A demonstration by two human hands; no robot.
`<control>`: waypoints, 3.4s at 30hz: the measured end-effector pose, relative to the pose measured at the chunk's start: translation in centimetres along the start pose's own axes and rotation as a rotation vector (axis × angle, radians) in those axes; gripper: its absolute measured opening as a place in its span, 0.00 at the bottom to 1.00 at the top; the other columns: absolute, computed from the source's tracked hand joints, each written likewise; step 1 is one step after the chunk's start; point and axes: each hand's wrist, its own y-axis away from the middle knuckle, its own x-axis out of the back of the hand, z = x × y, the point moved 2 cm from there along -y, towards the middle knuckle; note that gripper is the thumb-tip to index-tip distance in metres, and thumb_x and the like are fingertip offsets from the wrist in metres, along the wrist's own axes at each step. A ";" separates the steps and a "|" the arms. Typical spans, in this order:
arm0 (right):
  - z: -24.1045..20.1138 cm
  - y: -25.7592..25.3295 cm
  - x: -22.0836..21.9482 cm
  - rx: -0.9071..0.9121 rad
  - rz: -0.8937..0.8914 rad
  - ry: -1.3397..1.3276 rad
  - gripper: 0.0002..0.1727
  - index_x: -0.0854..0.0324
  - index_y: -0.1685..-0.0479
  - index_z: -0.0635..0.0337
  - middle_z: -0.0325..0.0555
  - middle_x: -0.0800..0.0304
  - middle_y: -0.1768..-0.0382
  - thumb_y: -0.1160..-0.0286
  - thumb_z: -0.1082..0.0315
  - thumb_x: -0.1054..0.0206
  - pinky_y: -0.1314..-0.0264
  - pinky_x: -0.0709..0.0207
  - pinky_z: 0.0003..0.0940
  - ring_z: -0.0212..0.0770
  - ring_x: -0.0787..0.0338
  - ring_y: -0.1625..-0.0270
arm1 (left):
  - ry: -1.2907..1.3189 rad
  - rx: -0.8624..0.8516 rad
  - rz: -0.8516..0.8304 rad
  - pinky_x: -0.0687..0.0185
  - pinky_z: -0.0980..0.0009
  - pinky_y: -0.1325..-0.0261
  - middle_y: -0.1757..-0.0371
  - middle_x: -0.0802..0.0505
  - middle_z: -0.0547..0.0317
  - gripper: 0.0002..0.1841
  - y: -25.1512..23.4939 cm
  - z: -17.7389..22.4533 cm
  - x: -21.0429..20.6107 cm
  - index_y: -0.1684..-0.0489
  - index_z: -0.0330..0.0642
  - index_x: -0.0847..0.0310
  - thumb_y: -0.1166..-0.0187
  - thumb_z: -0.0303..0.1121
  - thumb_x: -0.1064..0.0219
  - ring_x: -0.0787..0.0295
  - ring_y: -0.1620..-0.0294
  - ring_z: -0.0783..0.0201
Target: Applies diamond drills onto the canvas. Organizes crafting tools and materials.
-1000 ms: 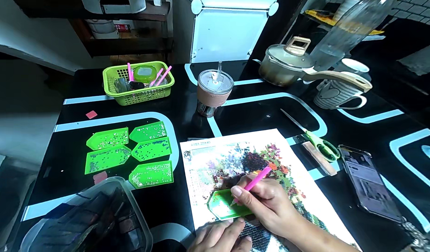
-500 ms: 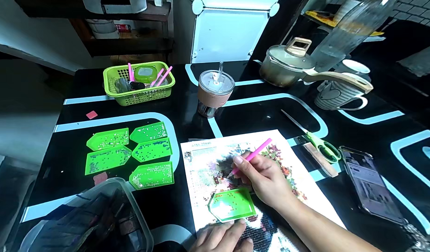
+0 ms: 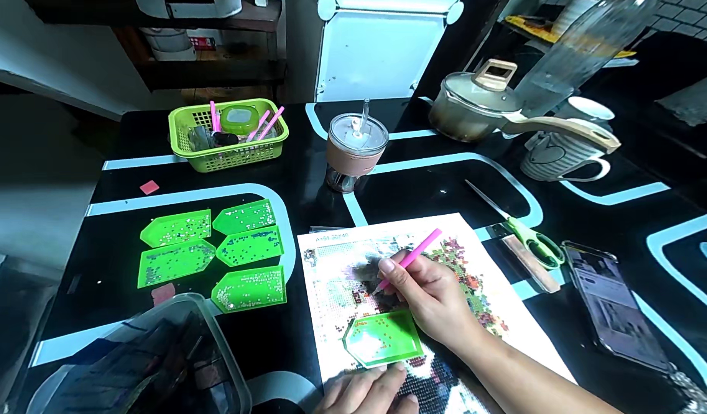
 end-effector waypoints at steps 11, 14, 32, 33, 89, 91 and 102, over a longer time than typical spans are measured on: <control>-0.1 0.1 -0.4 0.080 -0.036 0.029 0.15 0.16 0.68 0.53 0.29 0.15 0.77 0.11 0.60 0.40 0.71 0.24 0.14 0.20 0.18 0.75 | -0.007 -0.004 0.009 0.26 0.52 0.22 0.19 0.18 0.49 0.23 0.0 0.1 0.0 0.28 0.42 0.16 0.21 0.39 0.30 0.21 0.21 0.46; -0.1 0.1 -0.4 0.079 -0.036 0.026 0.15 0.17 0.69 0.53 0.29 0.15 0.77 0.11 0.60 0.40 0.71 0.23 0.14 0.20 0.17 0.74 | 0.000 -0.002 0.008 0.26 0.52 0.22 0.20 0.18 0.48 0.23 0.0 0.1 0.1 0.28 0.42 0.16 0.21 0.39 0.29 0.21 0.21 0.46; -0.4 0.5 -1.0 0.284 -0.034 0.293 0.18 0.17 0.69 0.58 0.34 0.18 0.75 0.10 0.60 0.44 0.66 0.24 0.13 0.19 0.19 0.70 | 0.010 -0.002 -0.003 0.28 0.52 0.21 0.19 0.19 0.48 0.23 0.0 0.1 0.1 0.28 0.42 0.16 0.21 0.38 0.30 0.22 0.20 0.46; -0.4 0.5 -1.0 0.291 -0.034 0.301 0.18 0.17 0.69 0.58 0.34 0.18 0.76 0.10 0.60 0.44 0.66 0.24 0.13 0.20 0.19 0.71 | 0.012 -0.002 0.003 0.28 0.52 0.21 0.19 0.18 0.48 0.23 0.0 0.1 0.1 0.28 0.42 0.16 0.21 0.38 0.30 0.21 0.20 0.46; -0.9 0.5 -0.3 0.256 -0.102 0.339 0.20 0.13 0.68 0.55 0.31 0.13 0.74 0.10 0.55 0.42 0.55 0.27 0.25 0.22 0.18 0.67 | 0.006 -0.002 0.012 0.28 0.53 0.21 0.19 0.18 0.49 0.22 0.0 0.0 0.1 0.29 0.42 0.15 0.22 0.38 0.29 0.21 0.20 0.47; -0.9 0.4 -0.1 0.267 -0.111 0.365 0.20 0.13 0.69 0.53 0.29 0.12 0.73 0.11 0.54 0.42 0.52 0.27 0.27 0.21 0.17 0.66 | 0.009 -0.001 0.004 0.28 0.53 0.20 0.19 0.18 0.49 0.22 0.0 0.0 0.2 0.29 0.42 0.15 0.21 0.38 0.29 0.21 0.20 0.47; -2.1 2.3 -0.6 0.232 -0.225 0.058 0.19 0.15 0.66 0.60 0.40 0.11 0.73 0.09 0.59 0.42 0.47 0.27 0.29 0.27 0.15 0.65 | 0.029 -0.005 0.024 0.27 0.51 0.22 0.22 0.16 0.48 0.22 0.0 -0.1 0.1 0.29 0.41 0.15 0.22 0.37 0.29 0.20 0.21 0.46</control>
